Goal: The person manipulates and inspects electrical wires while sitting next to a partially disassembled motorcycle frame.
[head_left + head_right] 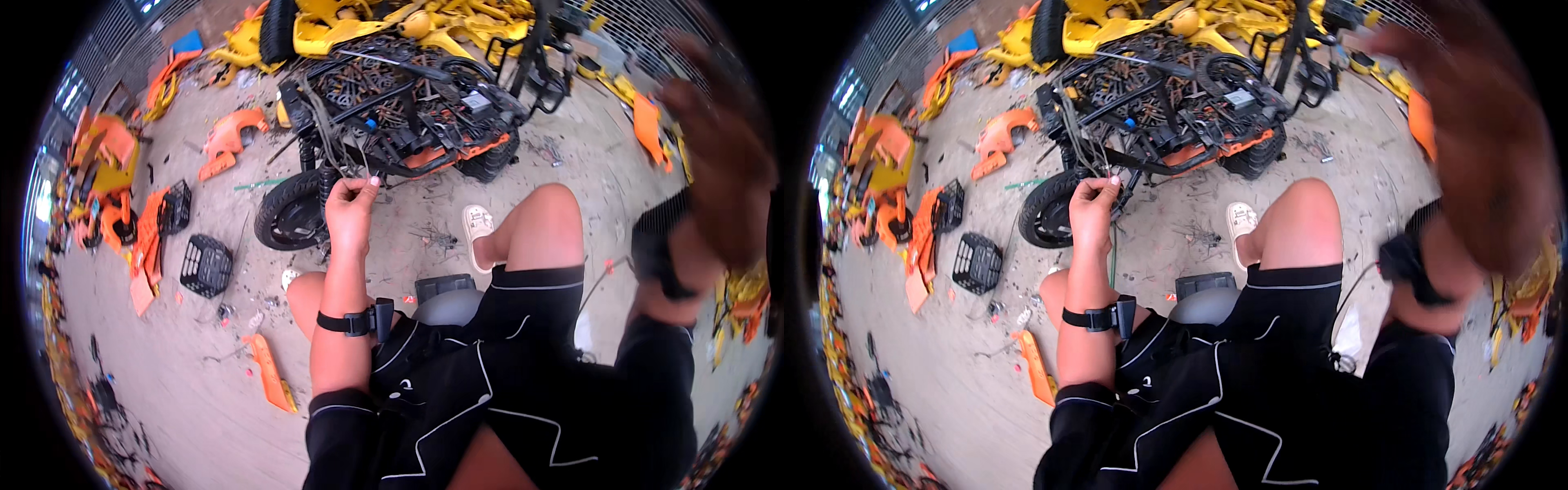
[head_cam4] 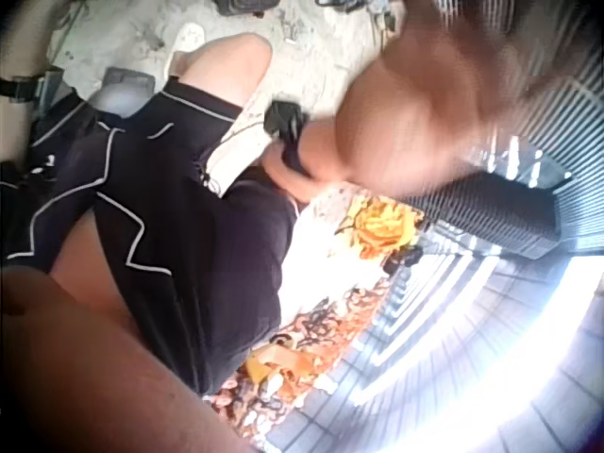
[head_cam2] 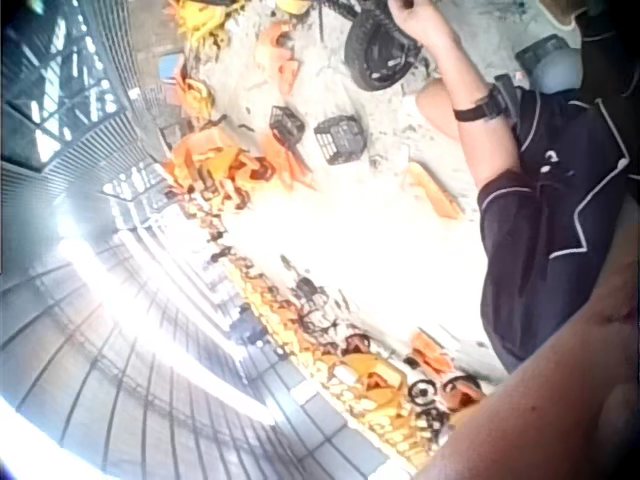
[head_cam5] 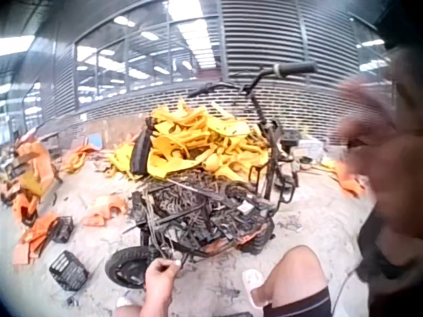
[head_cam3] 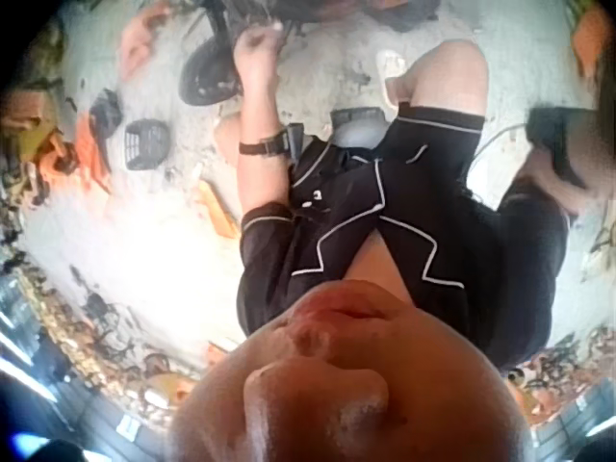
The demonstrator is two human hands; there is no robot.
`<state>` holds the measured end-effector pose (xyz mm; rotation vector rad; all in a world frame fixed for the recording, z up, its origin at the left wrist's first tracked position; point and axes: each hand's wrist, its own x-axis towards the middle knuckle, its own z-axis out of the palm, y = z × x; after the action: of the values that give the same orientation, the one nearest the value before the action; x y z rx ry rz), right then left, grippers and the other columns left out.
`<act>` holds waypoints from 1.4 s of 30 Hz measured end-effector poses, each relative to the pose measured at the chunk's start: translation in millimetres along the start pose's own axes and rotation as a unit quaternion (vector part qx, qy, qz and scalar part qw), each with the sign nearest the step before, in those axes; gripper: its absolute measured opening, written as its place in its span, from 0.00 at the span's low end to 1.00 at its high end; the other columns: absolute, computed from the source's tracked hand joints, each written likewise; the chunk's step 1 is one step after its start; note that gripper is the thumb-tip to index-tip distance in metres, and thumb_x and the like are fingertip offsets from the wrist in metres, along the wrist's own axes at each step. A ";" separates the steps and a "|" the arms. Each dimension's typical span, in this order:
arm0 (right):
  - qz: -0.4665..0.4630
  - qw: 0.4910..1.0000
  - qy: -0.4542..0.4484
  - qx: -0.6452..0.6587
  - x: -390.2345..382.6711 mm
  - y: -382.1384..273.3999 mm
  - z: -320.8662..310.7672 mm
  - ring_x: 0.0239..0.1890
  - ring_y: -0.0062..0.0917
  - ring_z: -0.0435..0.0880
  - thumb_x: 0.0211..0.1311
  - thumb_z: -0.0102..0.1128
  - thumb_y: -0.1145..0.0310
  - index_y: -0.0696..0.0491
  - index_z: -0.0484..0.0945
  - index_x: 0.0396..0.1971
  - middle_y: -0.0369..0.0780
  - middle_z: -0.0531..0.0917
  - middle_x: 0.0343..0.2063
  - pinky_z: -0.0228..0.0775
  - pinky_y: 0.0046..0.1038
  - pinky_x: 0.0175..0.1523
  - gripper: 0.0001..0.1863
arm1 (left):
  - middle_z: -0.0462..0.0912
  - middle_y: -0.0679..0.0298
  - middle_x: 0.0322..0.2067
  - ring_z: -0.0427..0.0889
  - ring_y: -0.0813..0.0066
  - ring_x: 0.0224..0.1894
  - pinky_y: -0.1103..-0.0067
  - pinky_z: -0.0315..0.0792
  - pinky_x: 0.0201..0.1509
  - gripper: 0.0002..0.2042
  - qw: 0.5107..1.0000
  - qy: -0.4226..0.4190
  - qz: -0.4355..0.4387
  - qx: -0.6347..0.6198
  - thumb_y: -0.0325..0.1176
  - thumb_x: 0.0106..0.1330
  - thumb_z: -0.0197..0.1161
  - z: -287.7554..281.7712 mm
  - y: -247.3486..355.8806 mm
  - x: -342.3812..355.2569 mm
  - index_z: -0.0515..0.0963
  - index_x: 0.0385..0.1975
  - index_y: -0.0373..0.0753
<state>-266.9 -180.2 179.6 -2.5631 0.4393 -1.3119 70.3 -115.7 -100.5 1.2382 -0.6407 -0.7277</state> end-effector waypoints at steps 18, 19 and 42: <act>0.009 0.996 -0.013 -0.092 -2.0 14.8 -16.9 0.49 0.28 0.78 0.63 0.57 0.68 0.56 0.74 0.50 0.42 0.77 0.47 0.70 0.28 0.51 0.16 | 0.77 0.68 0.20 0.72 0.84 0.24 0.83 0.68 0.29 0.10 0.984 0.049 0.062 0.160 0.30 0.58 0.70 5.6 -17.6 0.0 0.75 0.23 0.35; 0.008 0.996 -0.014 -0.087 -0.4 26.2 -17.3 0.49 0.28 0.78 0.63 0.57 0.68 0.56 0.74 0.50 0.42 0.77 0.47 0.70 0.28 0.51 0.16 | 0.78 0.68 0.21 0.73 0.84 0.24 0.83 0.69 0.30 0.10 0.980 0.052 0.072 0.176 0.31 0.58 0.70 12.1 -14.7 5.9 0.75 0.22 0.35; 0.003 0.962 0.098 0.257 20.2 31.0 59.4 0.52 0.28 0.77 0.62 0.57 0.72 0.54 0.71 0.52 0.43 0.76 0.49 0.70 0.29 0.50 0.18 | 0.75 0.74 0.23 0.68 0.89 0.25 0.87 0.63 0.29 0.07 0.993 0.007 0.021 0.115 0.27 0.60 0.69 13.7 9.6 -17.6 0.76 0.28 0.35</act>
<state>-212.2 -212.5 150.2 -2.0145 0.1139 -1.4560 50.1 -108.6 -89.0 1.4350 -0.7526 -0.6221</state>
